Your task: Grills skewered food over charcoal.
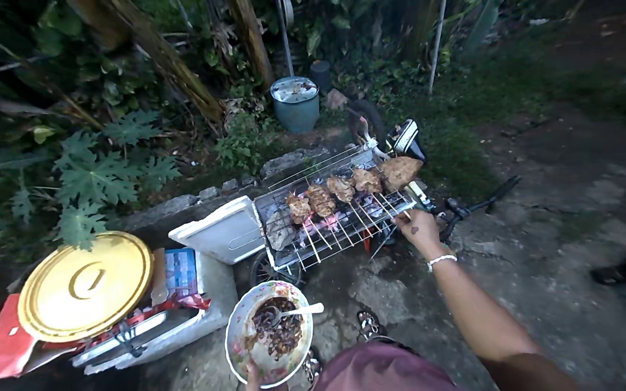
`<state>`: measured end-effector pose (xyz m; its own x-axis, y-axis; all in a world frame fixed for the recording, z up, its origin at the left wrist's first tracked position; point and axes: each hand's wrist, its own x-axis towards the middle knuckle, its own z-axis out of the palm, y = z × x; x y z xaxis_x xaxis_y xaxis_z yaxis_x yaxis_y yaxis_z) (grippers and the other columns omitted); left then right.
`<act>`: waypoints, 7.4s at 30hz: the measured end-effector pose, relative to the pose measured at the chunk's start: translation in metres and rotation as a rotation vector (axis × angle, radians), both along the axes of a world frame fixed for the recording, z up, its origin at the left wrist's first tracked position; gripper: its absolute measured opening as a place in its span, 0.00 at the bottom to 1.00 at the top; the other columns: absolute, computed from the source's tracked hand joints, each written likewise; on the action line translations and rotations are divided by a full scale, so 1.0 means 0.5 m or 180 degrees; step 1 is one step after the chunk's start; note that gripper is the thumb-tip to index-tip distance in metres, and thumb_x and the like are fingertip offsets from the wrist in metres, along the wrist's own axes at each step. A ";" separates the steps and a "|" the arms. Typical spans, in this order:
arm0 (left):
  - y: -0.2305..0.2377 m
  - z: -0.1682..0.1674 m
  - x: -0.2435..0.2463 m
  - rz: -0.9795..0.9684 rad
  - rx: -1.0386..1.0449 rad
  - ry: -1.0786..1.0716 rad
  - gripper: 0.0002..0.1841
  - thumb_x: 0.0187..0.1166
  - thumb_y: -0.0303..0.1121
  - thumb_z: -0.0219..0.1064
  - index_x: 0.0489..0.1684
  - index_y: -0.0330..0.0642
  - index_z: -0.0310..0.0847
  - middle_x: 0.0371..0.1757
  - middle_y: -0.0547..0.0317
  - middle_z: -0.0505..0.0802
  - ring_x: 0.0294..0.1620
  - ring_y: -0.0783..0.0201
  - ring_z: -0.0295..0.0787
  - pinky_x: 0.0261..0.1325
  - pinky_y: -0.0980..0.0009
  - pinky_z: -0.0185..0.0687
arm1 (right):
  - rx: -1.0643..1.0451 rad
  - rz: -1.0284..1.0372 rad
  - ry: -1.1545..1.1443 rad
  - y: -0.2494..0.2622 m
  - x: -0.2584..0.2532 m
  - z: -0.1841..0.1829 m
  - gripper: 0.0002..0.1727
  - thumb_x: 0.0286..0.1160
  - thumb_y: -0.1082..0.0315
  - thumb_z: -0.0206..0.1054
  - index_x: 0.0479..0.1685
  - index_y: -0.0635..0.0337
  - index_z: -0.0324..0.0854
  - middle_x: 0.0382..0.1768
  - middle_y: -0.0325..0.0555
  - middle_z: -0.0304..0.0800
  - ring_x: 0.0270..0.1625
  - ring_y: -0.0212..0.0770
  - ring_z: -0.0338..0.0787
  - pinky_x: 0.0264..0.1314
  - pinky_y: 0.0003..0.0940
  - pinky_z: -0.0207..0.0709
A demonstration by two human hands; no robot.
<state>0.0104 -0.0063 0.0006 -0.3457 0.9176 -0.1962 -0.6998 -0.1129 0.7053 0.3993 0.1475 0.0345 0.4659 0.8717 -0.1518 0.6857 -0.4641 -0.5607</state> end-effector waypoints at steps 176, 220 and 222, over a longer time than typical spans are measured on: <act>-0.003 -0.005 -0.019 0.0123 -0.0181 -0.0037 0.15 0.91 0.44 0.46 0.54 0.54 0.79 0.43 0.69 0.99 0.46 0.72 0.97 0.50 0.69 0.94 | -0.0183 0.0228 -0.1119 0.134 -0.068 0.174 0.19 0.86 0.64 0.59 0.62 0.71 0.82 0.57 0.73 0.88 0.63 0.71 0.88 0.62 0.68 0.76; 0.017 -0.013 0.006 -0.0430 -0.0537 0.0336 0.33 0.84 0.44 0.51 0.84 0.39 0.43 0.57 0.59 0.91 0.52 0.69 0.93 0.53 0.67 0.93 | 0.2241 0.2314 -0.1339 -0.118 -0.340 0.013 0.16 0.80 0.67 0.57 0.36 0.69 0.87 0.29 0.61 0.89 0.21 0.58 0.90 0.17 0.49 0.80; 0.018 -0.015 0.007 -0.0460 -0.0595 0.0403 0.35 0.85 0.42 0.47 0.88 0.40 0.34 0.62 0.57 0.87 0.55 0.69 0.92 0.55 0.67 0.92 | 0.1877 0.2377 -0.1219 -0.126 -0.349 0.013 0.14 0.80 0.69 0.59 0.39 0.71 0.88 0.32 0.64 0.91 0.25 0.62 0.92 0.22 0.53 0.83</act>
